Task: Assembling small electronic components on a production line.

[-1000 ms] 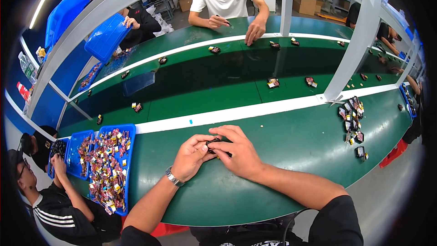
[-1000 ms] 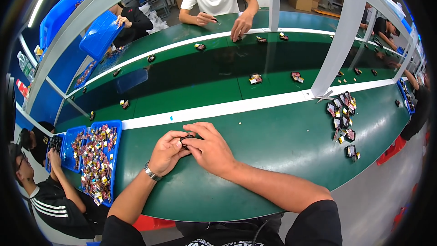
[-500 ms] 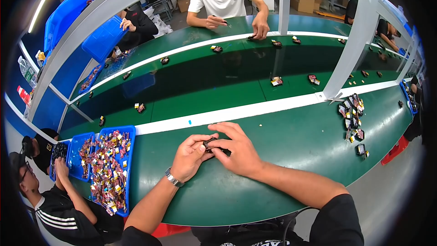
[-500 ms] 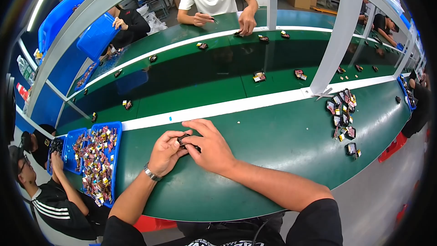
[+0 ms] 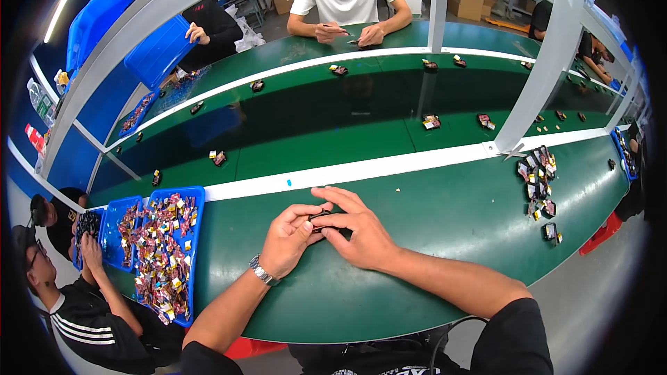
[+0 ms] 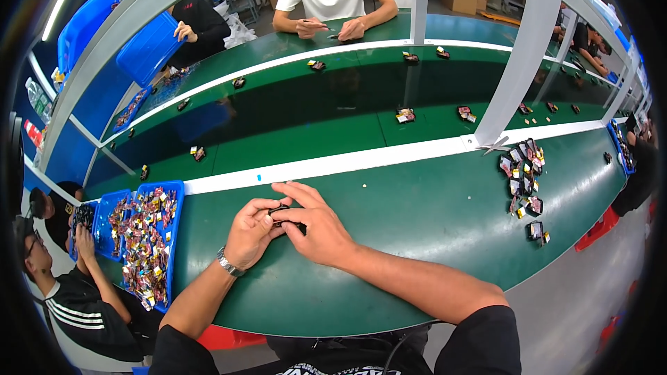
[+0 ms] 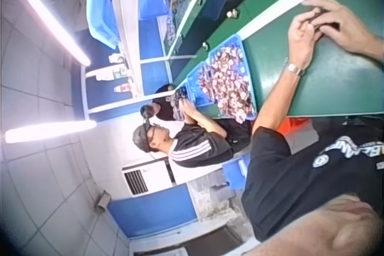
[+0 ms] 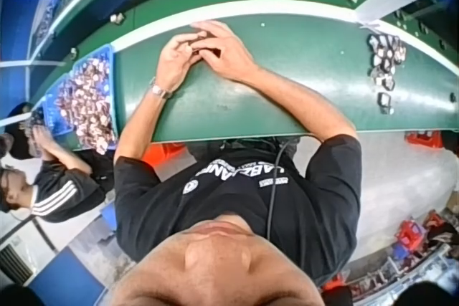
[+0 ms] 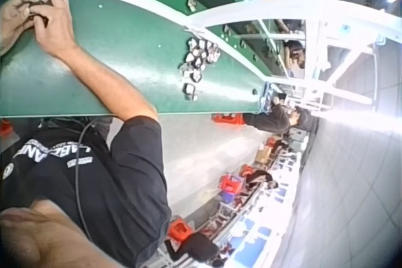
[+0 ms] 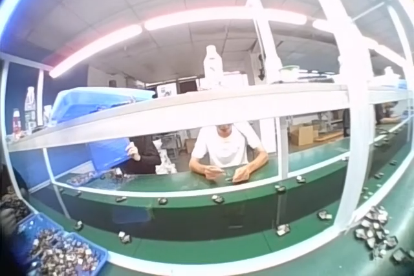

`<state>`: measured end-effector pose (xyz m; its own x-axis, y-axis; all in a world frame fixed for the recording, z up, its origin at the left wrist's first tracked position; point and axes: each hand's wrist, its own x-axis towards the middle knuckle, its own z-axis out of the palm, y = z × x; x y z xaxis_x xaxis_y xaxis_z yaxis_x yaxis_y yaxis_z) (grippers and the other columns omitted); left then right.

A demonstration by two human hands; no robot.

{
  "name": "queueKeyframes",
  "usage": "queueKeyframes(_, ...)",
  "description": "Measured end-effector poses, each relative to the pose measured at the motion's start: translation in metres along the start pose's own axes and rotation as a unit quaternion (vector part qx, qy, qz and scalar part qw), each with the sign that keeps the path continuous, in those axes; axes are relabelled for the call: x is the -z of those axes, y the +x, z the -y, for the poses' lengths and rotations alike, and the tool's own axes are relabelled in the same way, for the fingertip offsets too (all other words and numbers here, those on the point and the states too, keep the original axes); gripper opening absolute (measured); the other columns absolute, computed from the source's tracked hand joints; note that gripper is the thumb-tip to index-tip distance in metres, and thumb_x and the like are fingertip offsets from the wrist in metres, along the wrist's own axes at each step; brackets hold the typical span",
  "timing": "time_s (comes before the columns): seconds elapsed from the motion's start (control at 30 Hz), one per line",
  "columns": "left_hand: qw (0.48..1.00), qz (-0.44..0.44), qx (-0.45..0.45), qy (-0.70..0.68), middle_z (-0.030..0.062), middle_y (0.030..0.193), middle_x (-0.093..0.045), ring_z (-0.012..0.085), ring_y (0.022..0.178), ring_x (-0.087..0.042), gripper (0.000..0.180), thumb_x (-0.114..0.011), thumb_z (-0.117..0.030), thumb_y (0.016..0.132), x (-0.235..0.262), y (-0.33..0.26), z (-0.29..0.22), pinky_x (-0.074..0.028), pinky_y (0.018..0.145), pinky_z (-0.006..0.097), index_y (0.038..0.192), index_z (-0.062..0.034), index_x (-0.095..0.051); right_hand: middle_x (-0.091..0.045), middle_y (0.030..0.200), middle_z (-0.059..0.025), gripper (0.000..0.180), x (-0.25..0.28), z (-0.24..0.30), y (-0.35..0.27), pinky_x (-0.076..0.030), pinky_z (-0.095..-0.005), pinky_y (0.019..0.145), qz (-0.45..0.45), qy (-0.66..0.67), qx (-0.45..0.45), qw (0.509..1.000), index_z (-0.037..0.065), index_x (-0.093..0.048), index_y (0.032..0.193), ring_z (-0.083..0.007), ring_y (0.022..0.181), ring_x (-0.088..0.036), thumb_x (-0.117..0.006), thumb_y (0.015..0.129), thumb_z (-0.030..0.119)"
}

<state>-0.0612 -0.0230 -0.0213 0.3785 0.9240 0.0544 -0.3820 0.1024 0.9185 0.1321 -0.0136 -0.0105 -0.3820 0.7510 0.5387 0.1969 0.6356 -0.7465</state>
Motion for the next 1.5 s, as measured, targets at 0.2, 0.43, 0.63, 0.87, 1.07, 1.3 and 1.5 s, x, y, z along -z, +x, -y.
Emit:
queueKeyframes(0.2, 0.999, -0.003, 0.029, -0.028, 0.0135, 0.136, -0.054, 0.0213, 0.118, -0.059, 0.029, -0.050, -0.011, 0.101, 0.002, 0.002, 0.000, -0.051, 0.099, 0.039, 0.128, -0.0029, -0.049, -0.058, 0.125, -0.0105, 0.021, 0.001, 0.001, 0.003, -0.048, -0.0392, 0.095, -0.038, -0.044, 0.031, 0.998, 0.005, -0.069, 0.098, -0.0301, 0.117, -0.053, -0.069, 0.078, 0.001)
queueKeyframes(0.43, 0.998, -0.006, 0.042, -0.042, 0.0108, 0.125, -0.060, 0.0194, 0.114, -0.060, 0.032, -0.050, -0.009, 0.101, 0.000, 0.003, -0.002, -0.051, 0.099, 0.038, 0.132, -0.0024, -0.047, -0.060, 0.097, -0.0065, 0.022, 0.006, 0.001, 0.007, -0.054, -0.0326, 0.069, -0.069, -0.143, 0.104, 0.982, 0.006, -0.068, 0.092, -0.0243, 0.089, -0.060, -0.074, 0.072, 0.001)
queueKeyframes(0.63, 0.998, -0.003, 0.037, -0.047, 0.0113, 0.126, -0.059, 0.0192, 0.114, -0.060, 0.032, -0.050, -0.008, 0.100, 0.001, 0.003, -0.001, -0.051, 0.098, 0.038, 0.131, -0.0011, -0.046, -0.060, 0.095, -0.0049, 0.021, 0.005, 0.010, 0.007, -0.054, -0.0324, 0.064, -0.058, -0.196, 0.104, 0.973, 0.006, -0.068, 0.092, -0.0226, 0.084, -0.061, -0.074, 0.072, 0.004)
queueKeyframes(0.87, 0.998, -0.015, 0.045, -0.039, 0.0110, 0.126, -0.059, 0.0188, 0.116, -0.059, 0.032, -0.050, -0.008, 0.101, -0.003, 0.002, -0.002, -0.051, 0.099, 0.037, 0.132, -0.0007, -0.046, -0.061, 0.092, -0.0051, 0.019, -0.002, 0.004, 0.006, -0.055, -0.0318, 0.064, -0.064, -0.252, 0.120, 0.958, 0.005, -0.068, 0.092, -0.0218, 0.085, -0.062, -0.074, 0.074, 0.004)
queueKeyframes(1.07, 0.998, -0.032, 0.049, -0.019, 0.0101, 0.122, -0.061, 0.0191, 0.113, -0.060, 0.032, -0.053, -0.011, 0.100, -0.007, 0.002, -0.003, -0.052, 0.097, 0.040, 0.130, -0.0022, -0.046, -0.061, 0.092, -0.0044, 0.015, -0.003, 0.003, 0.006, -0.054, -0.0310, 0.063, -0.072, -0.264, 0.120, 0.954, 0.006, -0.067, 0.088, -0.0214, 0.081, -0.061, -0.074, 0.075, 0.005)
queueKeyframes(1.3, 0.997, -0.069, 0.035, -0.012, 0.0098, 0.125, -0.061, 0.0173, 0.113, -0.061, 0.028, -0.047, -0.005, 0.101, -0.007, 0.003, 0.000, -0.053, 0.095, 0.035, 0.129, -0.0034, -0.049, -0.059, 0.101, -0.0069, 0.020, -0.008, 0.006, 0.011, -0.052, -0.0332, 0.073, -0.066, -0.301, 0.143, 0.941, 0.000, -0.066, 0.094, -0.0219, 0.087, -0.059, -0.070, 0.077, 0.009)
queueKeyframes(1.5, 0.996, -0.070, 0.033, -0.052, 0.0116, 0.134, -0.054, 0.0210, 0.121, -0.055, 0.038, -0.051, -0.013, 0.100, -0.005, 0.008, -0.002, -0.048, 0.101, 0.042, 0.136, -0.0049, -0.042, -0.061, 0.116, -0.0094, 0.029, -0.008, -0.004, 0.016, -0.055, -0.0348, 0.074, -0.043, -0.241, 0.098, 0.964, 0.003, -0.066, 0.103, -0.0252, 0.090, -0.063, -0.073, 0.075, 0.011)
